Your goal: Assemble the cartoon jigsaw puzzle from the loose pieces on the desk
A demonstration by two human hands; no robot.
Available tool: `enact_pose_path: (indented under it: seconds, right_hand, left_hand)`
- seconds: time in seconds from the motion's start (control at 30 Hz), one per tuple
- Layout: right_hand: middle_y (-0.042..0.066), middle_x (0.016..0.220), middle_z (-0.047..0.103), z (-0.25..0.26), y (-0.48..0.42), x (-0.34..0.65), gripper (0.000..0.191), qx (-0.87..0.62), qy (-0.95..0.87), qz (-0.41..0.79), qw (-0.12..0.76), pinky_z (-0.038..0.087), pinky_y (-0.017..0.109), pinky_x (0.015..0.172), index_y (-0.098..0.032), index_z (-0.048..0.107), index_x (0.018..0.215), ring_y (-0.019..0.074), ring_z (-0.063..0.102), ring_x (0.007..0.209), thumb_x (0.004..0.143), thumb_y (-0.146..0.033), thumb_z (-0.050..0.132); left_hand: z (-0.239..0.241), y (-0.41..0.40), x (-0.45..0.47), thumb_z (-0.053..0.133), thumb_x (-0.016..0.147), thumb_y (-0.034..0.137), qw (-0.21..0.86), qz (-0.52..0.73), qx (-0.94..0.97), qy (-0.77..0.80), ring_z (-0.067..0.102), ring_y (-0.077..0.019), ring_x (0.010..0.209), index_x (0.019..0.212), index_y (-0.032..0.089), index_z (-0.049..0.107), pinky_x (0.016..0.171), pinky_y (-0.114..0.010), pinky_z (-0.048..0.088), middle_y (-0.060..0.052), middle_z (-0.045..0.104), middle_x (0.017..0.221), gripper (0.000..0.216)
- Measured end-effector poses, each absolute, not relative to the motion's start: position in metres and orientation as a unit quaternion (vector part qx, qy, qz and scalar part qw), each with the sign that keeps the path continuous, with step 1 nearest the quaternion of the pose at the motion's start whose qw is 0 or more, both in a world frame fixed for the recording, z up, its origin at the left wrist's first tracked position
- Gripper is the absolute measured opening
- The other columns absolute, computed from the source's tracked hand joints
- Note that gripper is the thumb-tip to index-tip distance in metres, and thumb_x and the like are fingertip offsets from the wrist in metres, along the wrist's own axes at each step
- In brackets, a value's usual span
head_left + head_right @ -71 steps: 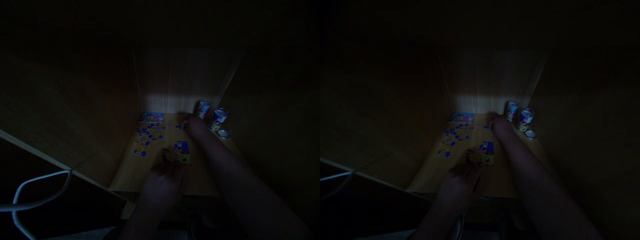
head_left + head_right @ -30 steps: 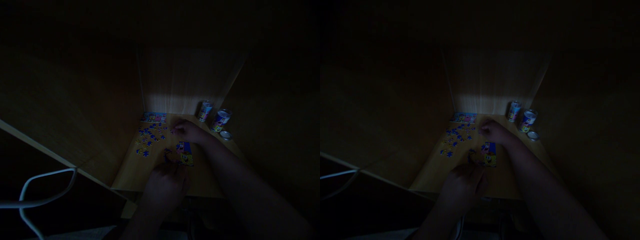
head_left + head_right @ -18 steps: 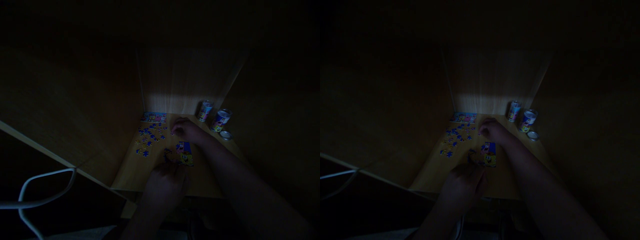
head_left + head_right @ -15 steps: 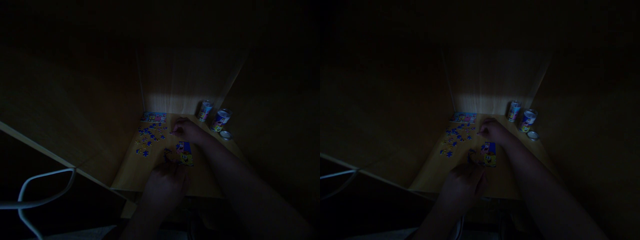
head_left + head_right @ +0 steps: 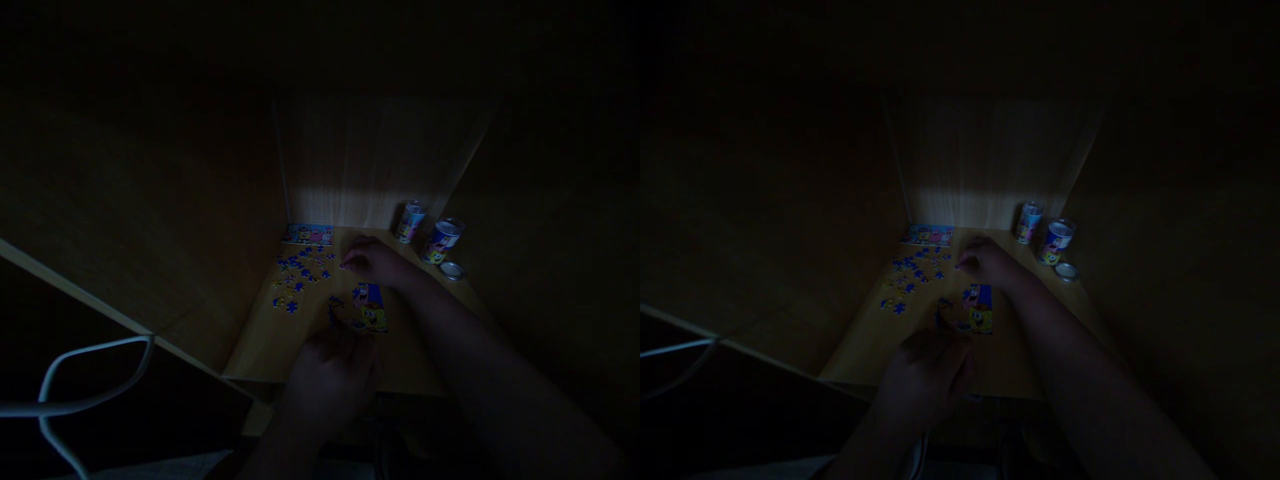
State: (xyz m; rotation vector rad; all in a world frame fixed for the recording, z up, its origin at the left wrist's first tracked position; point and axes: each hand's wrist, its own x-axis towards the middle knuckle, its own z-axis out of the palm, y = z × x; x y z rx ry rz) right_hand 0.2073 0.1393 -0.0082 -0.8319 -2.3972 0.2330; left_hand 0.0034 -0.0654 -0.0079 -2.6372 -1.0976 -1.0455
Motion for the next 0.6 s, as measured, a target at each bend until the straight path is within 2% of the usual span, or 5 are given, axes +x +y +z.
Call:
enact_pose_path:
  seconds: [0.3,0.5,0.6]
  right_hand:
    - [0.006,0.093,0.08,-0.0089,0.1412,0.2083,0.001,-0.323,-0.893,0.121,0.289,0.053,0.039,0.092,-0.023,0.082,0.092,0.023,0.072,0.094,0.092,-0.022,0.082]
    - [0.006,0.09,0.079,-0.0121,0.1428,0.2087,0.006,-0.318,-0.894,0.129,0.29,0.055,0.038,0.086,-0.022,0.079,0.085,0.0227,0.073,0.09,0.091,-0.02,0.08]
    - [0.006,0.092,0.079,-0.013,0.1429,0.2098,0.007,-0.321,-0.895,0.122,0.286,0.056,0.039,0.088,-0.023,0.078,0.086,0.0227,0.073,0.091,0.092,-0.019,0.078]
  left_hand:
    - [-0.0068,-0.0684,0.0016,0.06,0.096,0.012,0.04,-0.378,-0.865,-0.327,0.072,-0.0206,0.068,0.089,0.021,0.062,0.065,-0.037,0.057,-0.001,0.071,0.075,0.012]
    - [-0.0068,-0.0711,0.0003,0.057,0.098,0.015,0.056,-0.394,-0.867,-0.3,0.067,-0.02,0.064,0.089,0.02,0.065,0.061,-0.038,0.054,0.0,0.066,0.069,0.012]
    - [-0.0056,-0.0736,0.0004,0.057,0.098,0.018,0.069,-0.402,-0.867,-0.286,0.062,-0.019,0.057,0.091,0.019,0.066,0.055,-0.037,0.05,0.001,0.062,0.065,0.012]
